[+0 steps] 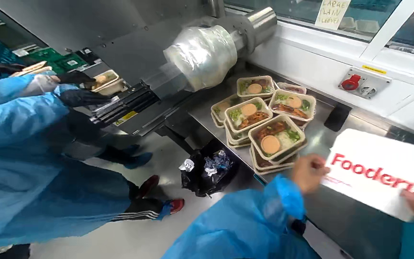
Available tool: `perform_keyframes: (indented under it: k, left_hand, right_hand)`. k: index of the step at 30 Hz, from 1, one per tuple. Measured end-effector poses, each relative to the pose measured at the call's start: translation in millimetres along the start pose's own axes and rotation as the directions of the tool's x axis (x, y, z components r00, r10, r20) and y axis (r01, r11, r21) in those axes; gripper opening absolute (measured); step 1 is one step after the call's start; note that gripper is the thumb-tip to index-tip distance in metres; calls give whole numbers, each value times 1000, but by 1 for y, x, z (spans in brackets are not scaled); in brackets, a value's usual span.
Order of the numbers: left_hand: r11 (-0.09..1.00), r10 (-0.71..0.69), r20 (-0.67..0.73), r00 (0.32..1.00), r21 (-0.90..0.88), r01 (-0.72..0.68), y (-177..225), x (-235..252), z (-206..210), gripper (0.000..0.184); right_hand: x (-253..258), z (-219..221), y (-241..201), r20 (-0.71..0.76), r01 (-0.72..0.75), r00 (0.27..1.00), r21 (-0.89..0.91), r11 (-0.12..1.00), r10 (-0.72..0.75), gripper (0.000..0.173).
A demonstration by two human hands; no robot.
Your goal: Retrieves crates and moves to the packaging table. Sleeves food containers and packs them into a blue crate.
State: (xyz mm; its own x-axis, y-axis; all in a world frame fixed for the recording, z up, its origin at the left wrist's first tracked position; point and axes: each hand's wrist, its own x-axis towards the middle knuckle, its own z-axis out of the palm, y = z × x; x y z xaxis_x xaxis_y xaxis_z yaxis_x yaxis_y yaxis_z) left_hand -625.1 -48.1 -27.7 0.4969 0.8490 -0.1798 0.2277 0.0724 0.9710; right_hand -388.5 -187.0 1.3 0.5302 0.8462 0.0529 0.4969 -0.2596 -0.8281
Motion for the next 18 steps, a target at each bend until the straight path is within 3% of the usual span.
perform_keyframes:
  k: [2,5,8,13,18]
  left_hand:
    - [994,-60,-122,991,85,71,-33,-34,-32,26]
    - [986,-164,-229,959,-35,161,-57,-81,-74,26]
    - [970,-191,-213,958,-194,150,-69,-126,-94,19]
    - [946,-211,-113,971,-274,174,-102,-162,-99,15]
    - [983,-181,126,975,14,181,-98,-162,-70,27]
  right_hand:
    - [-11,60,-10,-84,11,996,69,998,-5,40]
    - [-23,121,-33,-66,18,998,35,999,-16,42]
    - [-36,147,-49,35,-32,999,38,999,30,48]
    - [-54,132,-53,148,-52,987,-37,998,57,50]
    - [-68,71,-25,398,-231,888,-47,972,230,29]
